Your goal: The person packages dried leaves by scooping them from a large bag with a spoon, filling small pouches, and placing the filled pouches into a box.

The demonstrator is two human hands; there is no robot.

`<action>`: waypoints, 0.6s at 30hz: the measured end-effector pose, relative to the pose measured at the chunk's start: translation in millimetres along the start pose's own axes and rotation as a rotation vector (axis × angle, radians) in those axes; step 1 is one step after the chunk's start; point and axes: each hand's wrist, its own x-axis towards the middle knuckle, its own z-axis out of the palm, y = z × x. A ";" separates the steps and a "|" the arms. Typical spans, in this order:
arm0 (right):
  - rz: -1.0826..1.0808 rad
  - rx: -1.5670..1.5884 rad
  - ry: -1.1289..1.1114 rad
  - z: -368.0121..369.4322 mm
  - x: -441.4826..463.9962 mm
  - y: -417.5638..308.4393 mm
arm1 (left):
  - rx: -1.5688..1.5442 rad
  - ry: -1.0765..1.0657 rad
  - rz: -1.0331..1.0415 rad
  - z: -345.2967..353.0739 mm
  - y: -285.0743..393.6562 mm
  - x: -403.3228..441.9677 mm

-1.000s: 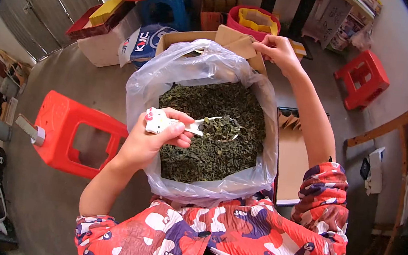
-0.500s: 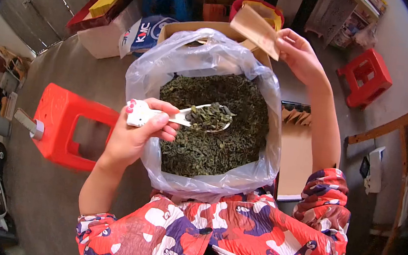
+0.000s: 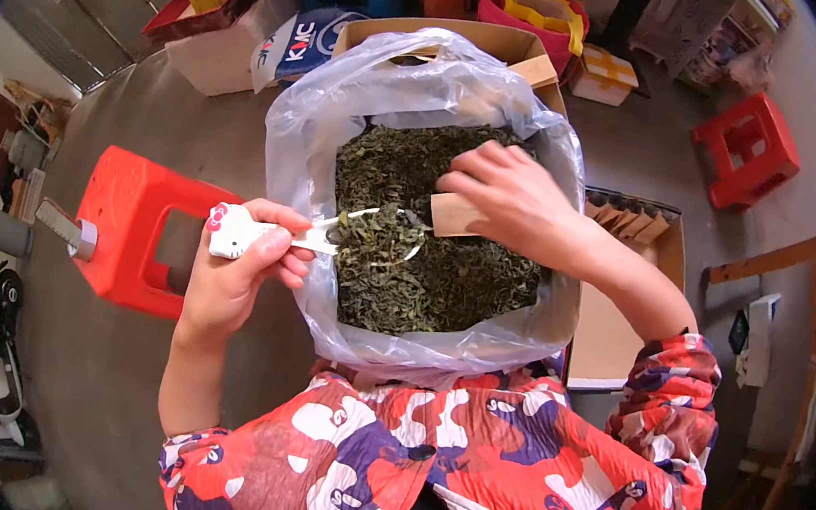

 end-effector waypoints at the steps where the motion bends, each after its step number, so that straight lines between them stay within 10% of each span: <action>1: -0.051 -0.069 -0.070 7.2 5.6 -4.5 | -0.005 0.000 0.003 0.8 -0.4 1.6; 7: -0.077 -0.239 -0.342 40.1 19.8 -12.6 | -0.003 -0.020 0.014 1.4 0.2 5.6; 18: 0.017 0.360 0.049 -15.7 18.4 -11.3 | 0.139 0.074 0.106 14.1 4.7 12.0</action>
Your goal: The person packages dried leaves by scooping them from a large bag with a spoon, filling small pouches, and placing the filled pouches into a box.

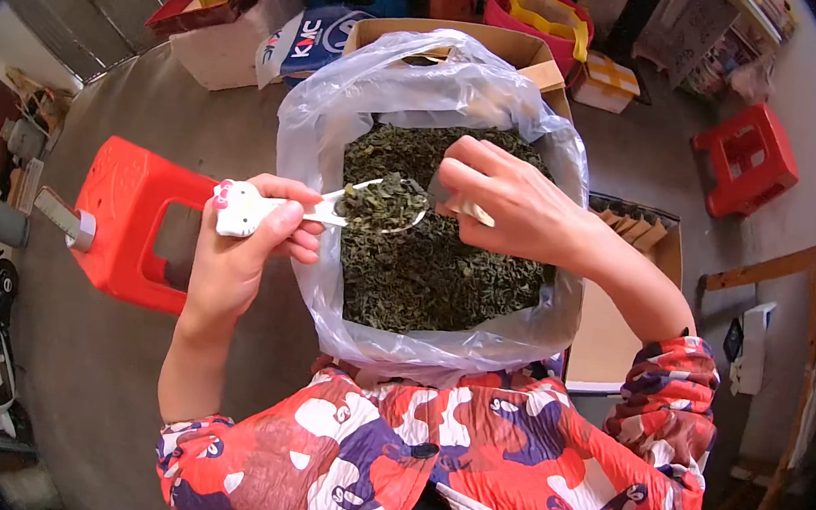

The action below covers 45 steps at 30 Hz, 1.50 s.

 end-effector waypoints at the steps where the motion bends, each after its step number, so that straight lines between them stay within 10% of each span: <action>1: -0.013 0.049 -0.005 -1.1 -3.3 1.2 | 0.007 -0.008 0.001 2.5 0.4 2.7; 14: -0.010 0.191 0.011 0.2 -15.7 -9.0 | 0.459 -0.248 0.020 44.4 23.0 41.3; 26: 0.039 0.244 0.074 5.8 -24.2 -10.7 | 0.817 -0.471 0.541 82.1 30.3 79.8; 34: 0.157 0.189 0.223 -6.7 -36.3 -0.5 | 0.779 -0.277 0.311 62.5 67.6 63.4; 45: 0.230 0.123 0.283 -8.7 -47.3 -0.6 | 0.716 -0.605 0.048 85.1 -44.9 68.4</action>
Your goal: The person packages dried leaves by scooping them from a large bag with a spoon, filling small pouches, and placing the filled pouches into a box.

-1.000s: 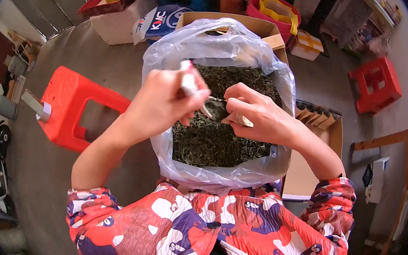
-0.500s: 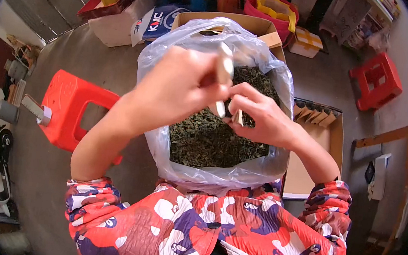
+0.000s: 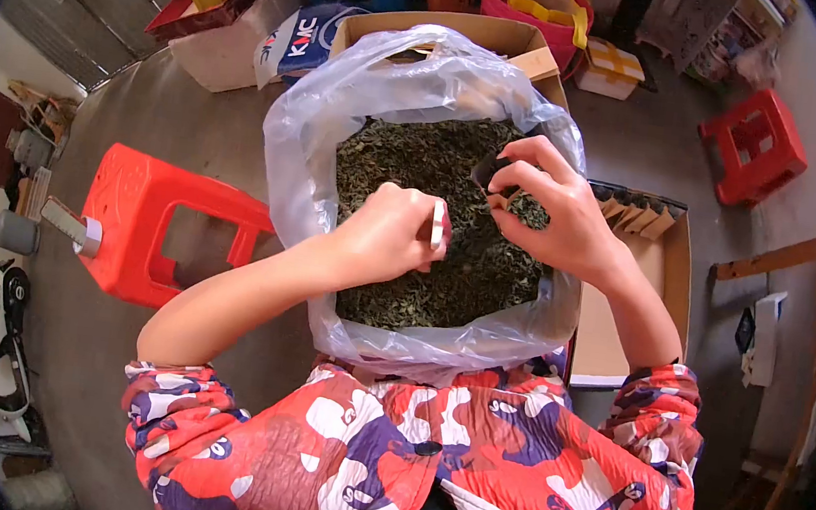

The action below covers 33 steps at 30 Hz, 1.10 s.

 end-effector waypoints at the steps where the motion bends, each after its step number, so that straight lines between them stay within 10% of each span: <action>1: -0.012 -0.014 0.010 -0.6 0.1 -0.4 | -0.029 0.009 -0.001 3.1 -2.5 2.2; 13: 0.087 0.073 0.101 -15.0 -10.5 -6.0 | -0.812 0.196 -0.261 -32.1 -8.1 -31.2; 33: 0.030 0.162 0.007 4.9 -4.0 -12.5 | -0.257 0.318 0.035 -61.4 75.0 -37.2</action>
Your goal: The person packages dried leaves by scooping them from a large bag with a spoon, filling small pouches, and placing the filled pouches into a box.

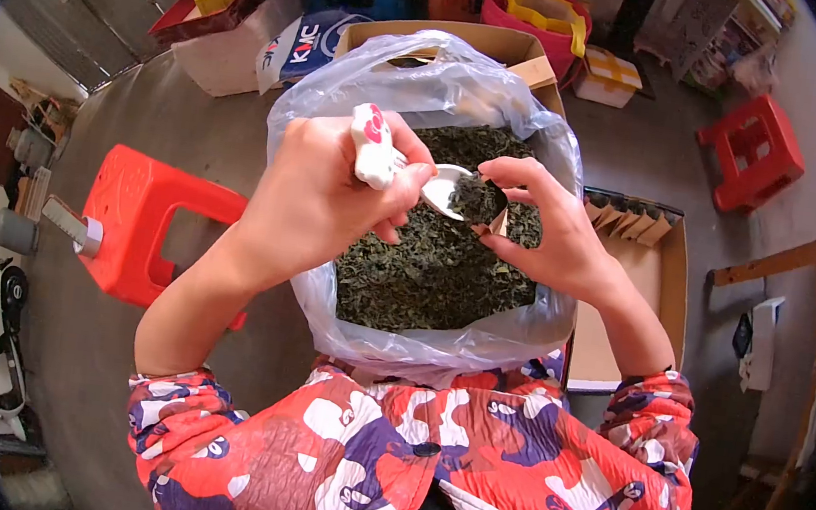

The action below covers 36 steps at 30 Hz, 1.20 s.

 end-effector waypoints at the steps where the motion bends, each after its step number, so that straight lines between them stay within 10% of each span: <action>1: 0.007 0.005 0.000 -0.8 0.0 -0.8 | 0.004 0.003 -0.003 -0.9 0.4 0.0; 36: -0.023 -0.154 -0.031 -6.2 -14.2 4.6 | -0.354 0.189 -0.051 -21.0 -46.0 -23.2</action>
